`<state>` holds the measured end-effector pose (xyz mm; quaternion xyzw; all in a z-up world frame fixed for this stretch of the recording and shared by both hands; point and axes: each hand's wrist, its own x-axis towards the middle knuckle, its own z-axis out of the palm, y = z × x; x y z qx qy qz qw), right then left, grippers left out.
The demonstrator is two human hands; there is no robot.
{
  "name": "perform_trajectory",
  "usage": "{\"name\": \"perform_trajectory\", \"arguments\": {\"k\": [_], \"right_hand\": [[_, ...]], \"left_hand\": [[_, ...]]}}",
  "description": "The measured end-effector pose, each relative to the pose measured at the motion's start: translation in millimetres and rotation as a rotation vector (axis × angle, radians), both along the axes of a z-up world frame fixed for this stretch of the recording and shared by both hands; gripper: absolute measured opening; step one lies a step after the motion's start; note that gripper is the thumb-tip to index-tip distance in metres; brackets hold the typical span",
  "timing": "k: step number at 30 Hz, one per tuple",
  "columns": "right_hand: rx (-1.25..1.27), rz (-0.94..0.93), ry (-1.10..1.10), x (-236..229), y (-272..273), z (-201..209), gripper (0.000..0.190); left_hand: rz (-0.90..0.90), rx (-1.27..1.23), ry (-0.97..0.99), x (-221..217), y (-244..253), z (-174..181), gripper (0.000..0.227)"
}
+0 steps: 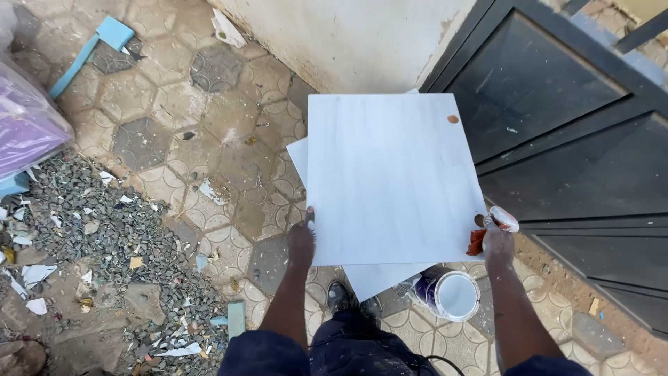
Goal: Applying white paint to a cabinet door using a rag as an applicator.
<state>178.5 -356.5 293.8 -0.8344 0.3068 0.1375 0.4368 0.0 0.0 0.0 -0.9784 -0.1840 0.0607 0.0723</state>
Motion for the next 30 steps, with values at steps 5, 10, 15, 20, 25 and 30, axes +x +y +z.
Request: {"name": "perform_trajectory", "arguments": {"k": [5, 10, 15, 20, 25, 30], "right_hand": [[-0.173, 0.113, 0.034, -2, 46, 49, 0.046], [-0.243, 0.353, 0.098, 21, 185, 95, 0.038], [-0.336, 0.522, 0.153, 49, 363, 106, 0.047], [-0.255, 0.523, 0.278, 96, 502, 91, 0.062], [-0.202, 0.524, 0.31, 146, 566, 64, 0.062], [-0.239, 0.483, 0.3, 224, 576, -11, 0.064]], "left_hand": [[0.339, -0.685, -0.097, -16, 23, 282, 0.032], [0.989, -1.381, -0.269, -25, 156, 320, 0.069], [1.243, -1.869, -0.544, -9, 345, 279, 0.032], [1.246, -2.147, -0.796, 70, 490, 352, 0.015], [1.145, -2.156, -0.766, 151, 561, 335, 0.018], [1.205, -2.181, -0.614, 260, 609, 276, 0.055]]}}
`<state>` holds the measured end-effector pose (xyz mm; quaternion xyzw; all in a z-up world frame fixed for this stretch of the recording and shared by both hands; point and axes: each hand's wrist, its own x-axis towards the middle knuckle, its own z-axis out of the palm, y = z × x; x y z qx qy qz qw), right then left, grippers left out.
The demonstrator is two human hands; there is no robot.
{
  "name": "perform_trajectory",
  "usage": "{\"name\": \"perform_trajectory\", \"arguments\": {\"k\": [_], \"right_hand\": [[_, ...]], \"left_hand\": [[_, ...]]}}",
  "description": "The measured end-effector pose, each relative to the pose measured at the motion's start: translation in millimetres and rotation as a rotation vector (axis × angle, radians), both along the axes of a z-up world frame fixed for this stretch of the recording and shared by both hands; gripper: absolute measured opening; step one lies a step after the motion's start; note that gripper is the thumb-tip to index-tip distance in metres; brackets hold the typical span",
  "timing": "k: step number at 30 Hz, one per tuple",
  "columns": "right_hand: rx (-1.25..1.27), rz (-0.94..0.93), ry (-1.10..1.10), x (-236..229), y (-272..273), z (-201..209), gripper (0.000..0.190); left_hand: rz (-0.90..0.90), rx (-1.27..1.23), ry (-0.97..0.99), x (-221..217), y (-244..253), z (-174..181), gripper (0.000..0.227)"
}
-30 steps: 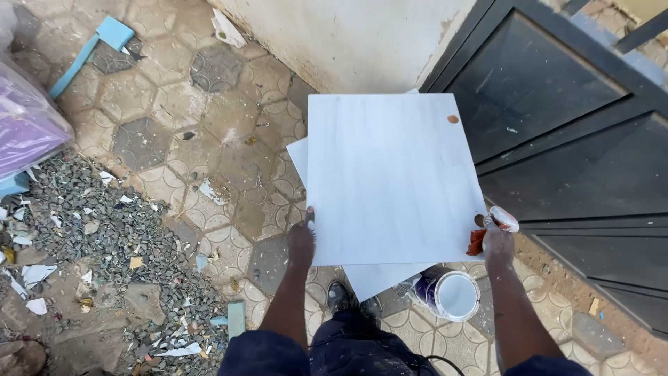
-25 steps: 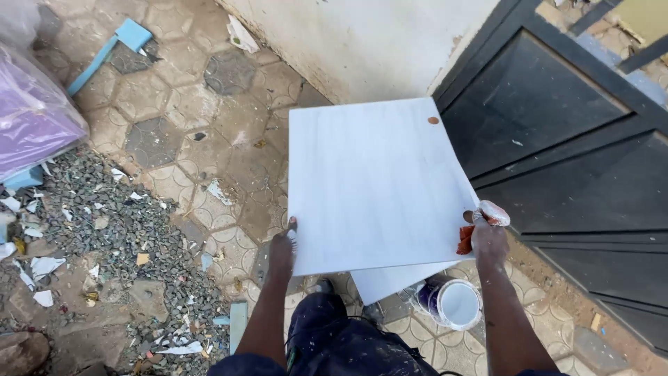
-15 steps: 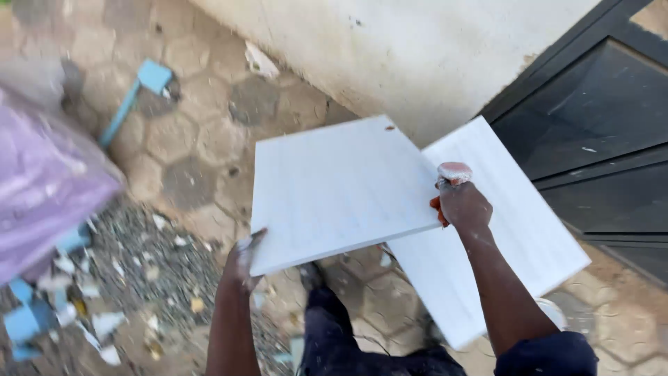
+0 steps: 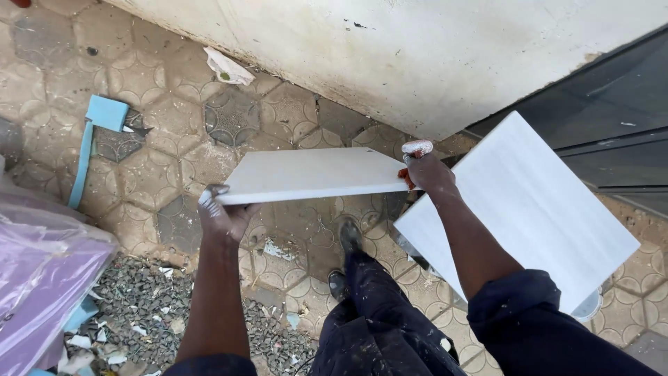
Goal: Applying white paint to a cabinet door using a rag as an applicator.
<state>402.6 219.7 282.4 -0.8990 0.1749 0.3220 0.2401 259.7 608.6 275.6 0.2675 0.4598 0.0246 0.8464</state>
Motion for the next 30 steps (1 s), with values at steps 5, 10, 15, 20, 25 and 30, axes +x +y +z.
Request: {"name": "perform_trajectory", "arguments": {"k": [5, 10, 15, 20, 25, 30], "right_hand": [[0.076, -0.092, 0.046, 68, -3, -95, 0.061], [0.128, -0.25, 0.118, 134, -22, -236, 0.049], [0.074, -0.35, 0.161, 167, -43, -248, 0.046], [0.133, -0.61, 0.066, 182, -63, -270, 0.045], [0.308, -0.817, -0.15, 197, -3, -182, 0.054], [0.399, -0.726, -0.449, 201, -64, -280, 0.044]], "left_hand": [[-0.061, -0.044, 0.056, 132, 17, -107, 0.05], [-0.187, -0.043, 0.18, 254, 24, -215, 0.037], [-0.338, -0.016, 0.209, 330, 13, -265, 0.038], [-0.397, 0.097, 0.256, 388, -5, -303, 0.04], [-0.391, 0.234, 0.195, 425, -18, -313, 0.043], [-0.525, 0.326, -0.023, 434, -46, -231, 0.072]]}}
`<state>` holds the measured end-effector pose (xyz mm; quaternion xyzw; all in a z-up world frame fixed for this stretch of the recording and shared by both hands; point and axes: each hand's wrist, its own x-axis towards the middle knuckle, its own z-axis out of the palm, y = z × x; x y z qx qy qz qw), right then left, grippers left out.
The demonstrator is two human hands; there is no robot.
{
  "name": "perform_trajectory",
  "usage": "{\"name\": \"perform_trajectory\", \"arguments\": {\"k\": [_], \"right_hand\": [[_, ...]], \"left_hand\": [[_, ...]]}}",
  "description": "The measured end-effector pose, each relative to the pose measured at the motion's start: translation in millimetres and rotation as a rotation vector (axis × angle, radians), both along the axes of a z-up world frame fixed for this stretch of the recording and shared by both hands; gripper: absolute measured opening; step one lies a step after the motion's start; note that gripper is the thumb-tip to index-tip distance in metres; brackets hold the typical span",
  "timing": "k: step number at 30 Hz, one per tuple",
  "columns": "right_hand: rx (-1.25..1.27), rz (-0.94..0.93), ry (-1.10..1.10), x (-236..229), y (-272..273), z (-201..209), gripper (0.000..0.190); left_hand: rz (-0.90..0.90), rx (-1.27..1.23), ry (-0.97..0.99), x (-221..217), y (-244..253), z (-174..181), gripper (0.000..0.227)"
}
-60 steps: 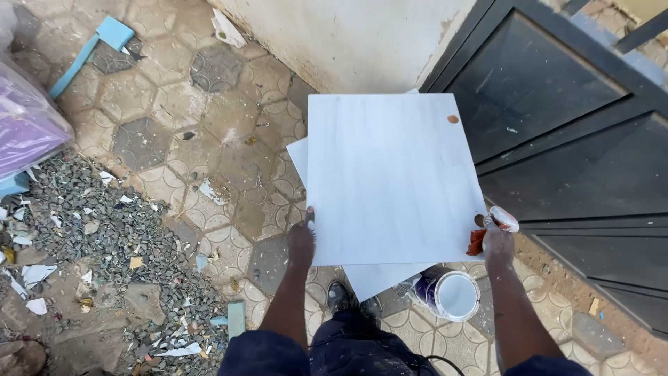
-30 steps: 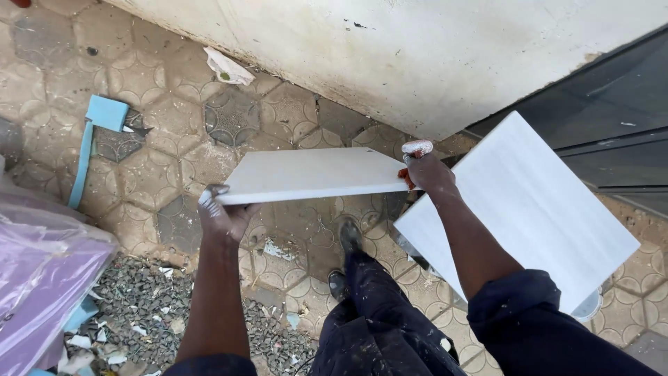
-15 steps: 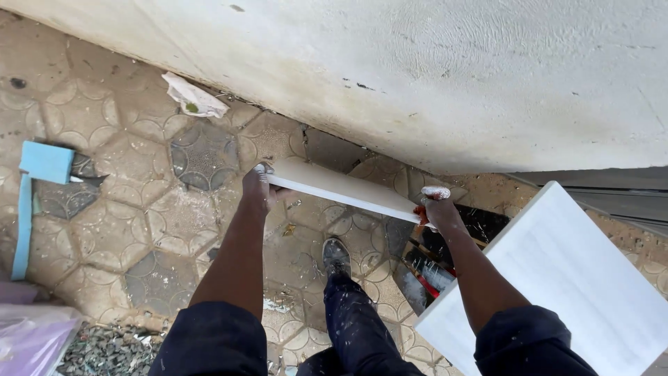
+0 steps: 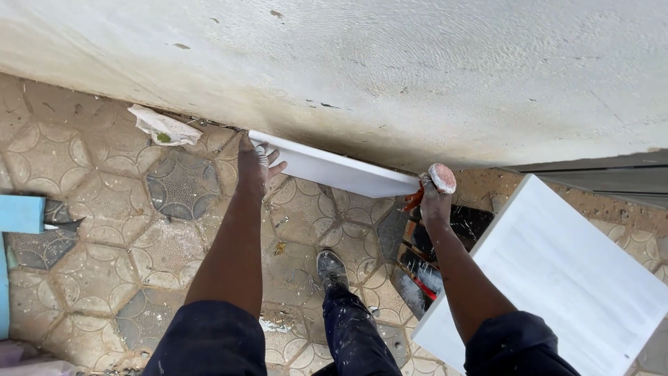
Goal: Applying white paint to a cabinet door using a rag as an applicator.
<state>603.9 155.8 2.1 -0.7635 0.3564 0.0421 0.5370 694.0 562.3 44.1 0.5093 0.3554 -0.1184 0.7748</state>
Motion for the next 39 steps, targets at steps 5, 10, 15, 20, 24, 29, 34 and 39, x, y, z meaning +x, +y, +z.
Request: {"name": "perform_trajectory", "arguments": {"k": [5, 10, 15, 20, 24, 29, 34, 39], "right_hand": [[0.183, -0.02, -0.189, -12, 17, 52, 0.028], [0.25, -0.096, -0.185, -76, 47, 135, 0.032], [0.248, 0.11, -0.215, -201, 74, 248, 0.025], [0.255, 0.054, -0.343, -364, 32, 211, 0.014], [0.221, 0.084, -0.397, -486, -16, 199, 0.027], [0.161, 0.05, -0.287, -585, -38, 306, 0.033], [0.232, 0.053, -0.176, -635, -75, 336, 0.018], [0.246, -0.059, -0.218, -662, -115, 326, 0.031]], "left_hand": [[-0.126, -0.151, 0.045, -48, -32, 12, 0.063], [-0.318, -0.156, 0.144, -165, -81, 60, 0.055], [-0.25, -0.088, 0.206, -322, -132, 73, 0.025], [-0.114, -0.106, 0.221, -440, -171, 101, 0.028], [-0.238, 0.0, 0.137, -523, -179, 117, 0.024], [-0.472, 0.092, 0.077, -587, -201, 212, 0.033], [-0.703, 0.099, 0.024, -628, -262, 265, 0.024], [-1.149, 0.0, -0.035, -667, -340, 299, 0.049]]}}
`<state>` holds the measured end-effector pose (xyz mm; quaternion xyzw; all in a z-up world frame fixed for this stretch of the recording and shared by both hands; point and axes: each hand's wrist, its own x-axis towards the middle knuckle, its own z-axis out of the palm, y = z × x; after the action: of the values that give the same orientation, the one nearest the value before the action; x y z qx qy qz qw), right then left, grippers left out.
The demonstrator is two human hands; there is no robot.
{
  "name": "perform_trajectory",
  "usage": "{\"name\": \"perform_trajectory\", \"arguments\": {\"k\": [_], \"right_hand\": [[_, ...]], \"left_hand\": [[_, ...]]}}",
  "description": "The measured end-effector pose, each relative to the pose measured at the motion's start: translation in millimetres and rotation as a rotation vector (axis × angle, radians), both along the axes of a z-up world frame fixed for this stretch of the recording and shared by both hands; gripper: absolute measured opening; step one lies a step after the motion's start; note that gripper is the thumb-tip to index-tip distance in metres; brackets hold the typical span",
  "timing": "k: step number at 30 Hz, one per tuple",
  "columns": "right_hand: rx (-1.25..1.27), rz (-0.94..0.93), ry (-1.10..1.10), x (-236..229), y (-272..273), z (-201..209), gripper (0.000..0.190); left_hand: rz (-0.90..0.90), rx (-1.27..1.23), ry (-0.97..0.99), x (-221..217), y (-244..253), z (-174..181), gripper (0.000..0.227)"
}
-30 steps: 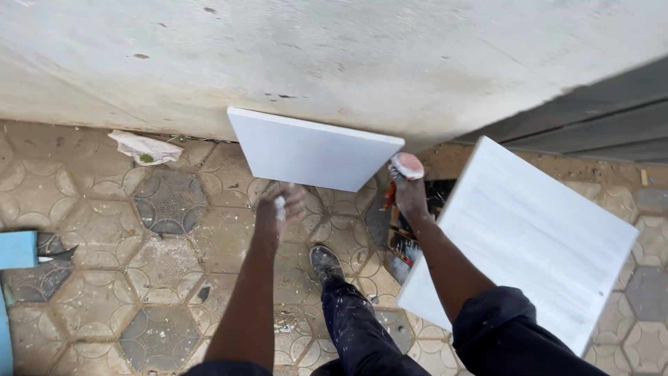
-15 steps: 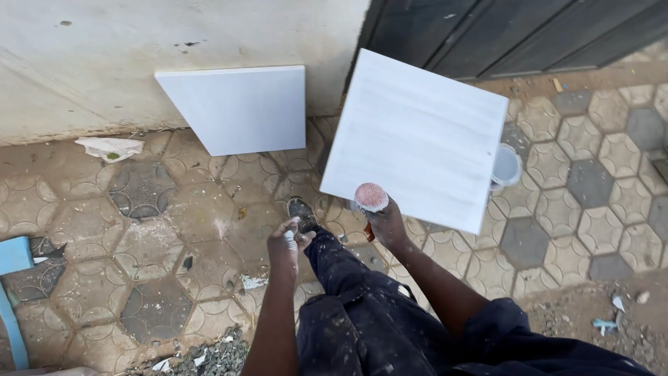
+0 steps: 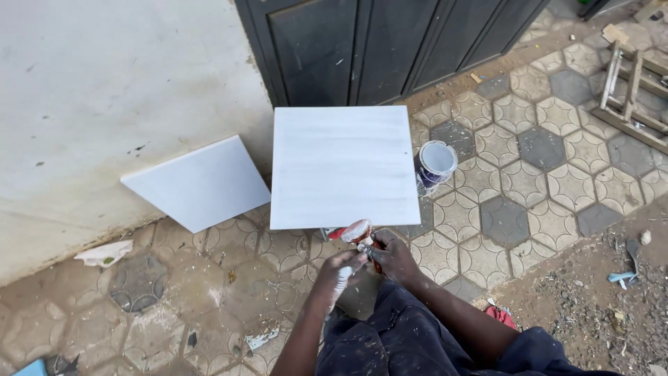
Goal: Applying white paint to a cabinet door using a rag as an applicator.
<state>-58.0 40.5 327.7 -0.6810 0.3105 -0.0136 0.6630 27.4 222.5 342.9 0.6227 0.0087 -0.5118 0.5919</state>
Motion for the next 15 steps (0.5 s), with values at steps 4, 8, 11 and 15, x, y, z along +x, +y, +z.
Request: {"name": "perform_trajectory", "arguments": {"k": [4, 8, 11, 15], "right_hand": [[0.033, -0.051, 0.007, -13, -24, 39, 0.03], [0.066, 0.058, 0.021, -20, -58, 84, 0.019], [0.212, 0.068, 0.022, -30, -112, 59, 0.01], [0.235, -0.021, 0.005, -27, -222, -47, 0.005]], "left_hand": [[-0.007, -0.112, 0.113, -19, -81, 49, 0.052], [0.113, -0.051, 0.18, -22, -137, 30, 0.052], [0.287, 0.038, 0.203, -31, -166, -15, 0.051], [0.631, 0.136, 0.238, -13, -208, -7, 0.035]]}}
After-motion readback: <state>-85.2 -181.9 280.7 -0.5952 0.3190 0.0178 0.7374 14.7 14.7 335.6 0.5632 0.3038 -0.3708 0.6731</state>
